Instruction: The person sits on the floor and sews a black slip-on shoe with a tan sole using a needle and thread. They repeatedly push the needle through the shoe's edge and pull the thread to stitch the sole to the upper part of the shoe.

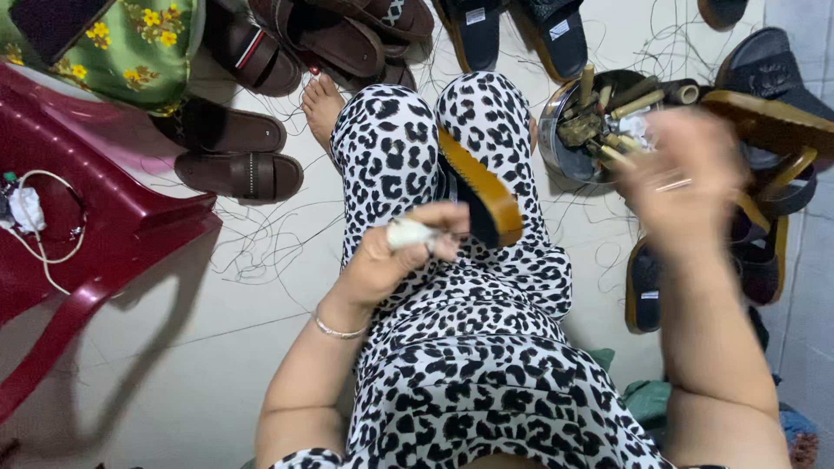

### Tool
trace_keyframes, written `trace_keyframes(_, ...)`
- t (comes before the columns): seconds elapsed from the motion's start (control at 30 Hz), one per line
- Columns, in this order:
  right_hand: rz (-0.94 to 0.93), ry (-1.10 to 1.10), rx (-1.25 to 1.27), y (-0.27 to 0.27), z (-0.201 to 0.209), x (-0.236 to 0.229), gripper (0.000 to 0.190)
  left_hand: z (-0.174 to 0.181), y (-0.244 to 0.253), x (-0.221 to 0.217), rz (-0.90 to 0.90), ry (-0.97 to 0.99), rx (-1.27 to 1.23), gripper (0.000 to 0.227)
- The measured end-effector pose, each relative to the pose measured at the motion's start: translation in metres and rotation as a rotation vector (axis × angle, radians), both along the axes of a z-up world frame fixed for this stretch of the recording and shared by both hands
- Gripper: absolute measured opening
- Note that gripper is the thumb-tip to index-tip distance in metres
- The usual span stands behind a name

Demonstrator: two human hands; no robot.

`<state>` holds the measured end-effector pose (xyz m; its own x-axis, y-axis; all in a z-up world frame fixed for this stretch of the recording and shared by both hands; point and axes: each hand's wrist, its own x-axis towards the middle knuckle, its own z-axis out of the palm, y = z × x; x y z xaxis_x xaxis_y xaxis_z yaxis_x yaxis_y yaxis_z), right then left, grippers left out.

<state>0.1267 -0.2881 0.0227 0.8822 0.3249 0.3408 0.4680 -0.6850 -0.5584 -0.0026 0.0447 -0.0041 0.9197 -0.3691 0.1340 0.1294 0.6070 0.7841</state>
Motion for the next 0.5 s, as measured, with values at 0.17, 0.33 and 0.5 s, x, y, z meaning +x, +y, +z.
trace_keyframes(0.17,0.516,0.848,-0.083,0.066,0.023,-0.036,0.052,0.001,-0.017,0.022,0.214,0.302,-0.441,0.023)
trace_keyframes(0.33,0.558,0.662,-0.121,0.055,0.039,-0.041,0.019,-0.017,0.069,0.008,0.566,0.408,-0.507,0.035)
trace_keyframes(0.5,0.648,0.757,0.753,0.087,0.009,-0.047,0.045,-0.053,0.090,0.010,0.615,0.586,-0.434,0.049)
